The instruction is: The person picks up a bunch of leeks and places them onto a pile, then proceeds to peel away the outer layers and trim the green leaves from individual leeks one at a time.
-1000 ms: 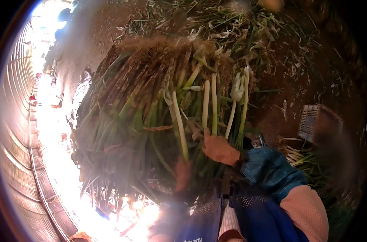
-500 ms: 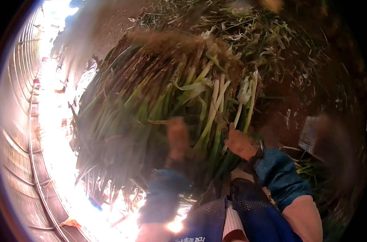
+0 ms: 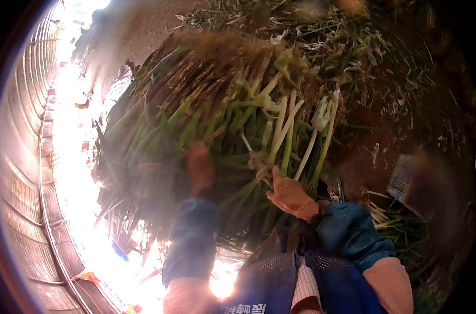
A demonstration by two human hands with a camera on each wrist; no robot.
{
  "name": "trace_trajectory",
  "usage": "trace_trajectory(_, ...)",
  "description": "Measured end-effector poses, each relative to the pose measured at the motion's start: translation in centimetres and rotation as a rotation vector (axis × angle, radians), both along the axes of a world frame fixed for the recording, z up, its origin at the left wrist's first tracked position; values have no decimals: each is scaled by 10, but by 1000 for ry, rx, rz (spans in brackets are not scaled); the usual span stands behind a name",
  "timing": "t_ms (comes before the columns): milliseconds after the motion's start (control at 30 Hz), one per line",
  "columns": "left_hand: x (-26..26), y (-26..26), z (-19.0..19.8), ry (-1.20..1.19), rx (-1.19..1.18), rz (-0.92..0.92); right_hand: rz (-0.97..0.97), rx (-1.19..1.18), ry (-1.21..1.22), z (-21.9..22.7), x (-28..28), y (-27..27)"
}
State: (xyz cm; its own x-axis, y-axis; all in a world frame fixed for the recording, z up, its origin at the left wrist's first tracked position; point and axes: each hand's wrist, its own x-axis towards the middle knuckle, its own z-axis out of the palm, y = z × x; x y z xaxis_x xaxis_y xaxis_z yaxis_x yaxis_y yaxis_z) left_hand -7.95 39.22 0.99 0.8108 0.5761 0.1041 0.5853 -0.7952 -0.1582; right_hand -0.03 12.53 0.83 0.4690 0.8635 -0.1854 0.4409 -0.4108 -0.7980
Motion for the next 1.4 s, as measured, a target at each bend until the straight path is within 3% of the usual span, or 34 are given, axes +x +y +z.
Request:
trace_trajectory(33,-5,-10,-9,8,-75,10,10,84,-50,5,-6,2)
trace_trajectory(167,-18,-76,-30,-105,-381,120,46,-117,206,39,0,-4)
trace_trajectory(267,-34,-71,-64,-443,-848,353,52,-186,234,37,-5,-25)
trace_trajectory(367,-23,-67,-25,-542,-1505,641,78,-244,205,29,-20,-37)
trace_trajectory(600,-39,-53,-55,-644,-1680,670,126,-204,182,-1,-26,-21)
trace_trajectory(767,-46,-40,-67,-583,-1729,585,149,-205,158,11,-27,-28)
trace_trajectory(967,-45,-38,-60,-495,-1711,611,181,-165,167,10,-26,-25)
trace_trajectory(1033,-49,-36,-60,-418,-1604,314,164,-117,156,12,-28,-28)
trace_trajectory(1100,-48,-35,-60,-397,-1632,305,166,-164,103,19,-32,-32)
trace_trajectory(1167,-42,-33,-58,-420,-1790,587,167,-181,90,23,-30,-31)
trace_trajectory(1267,-45,-24,-65,-214,-1353,-48,154,-192,157,21,-14,-22)
trace_trajectory(1367,-26,-4,-56,297,-469,-178,105,-225,229,10,-5,-19)
trace_trajectory(1400,-5,4,-32,432,-352,-208,93,-213,217,9,-5,-23)
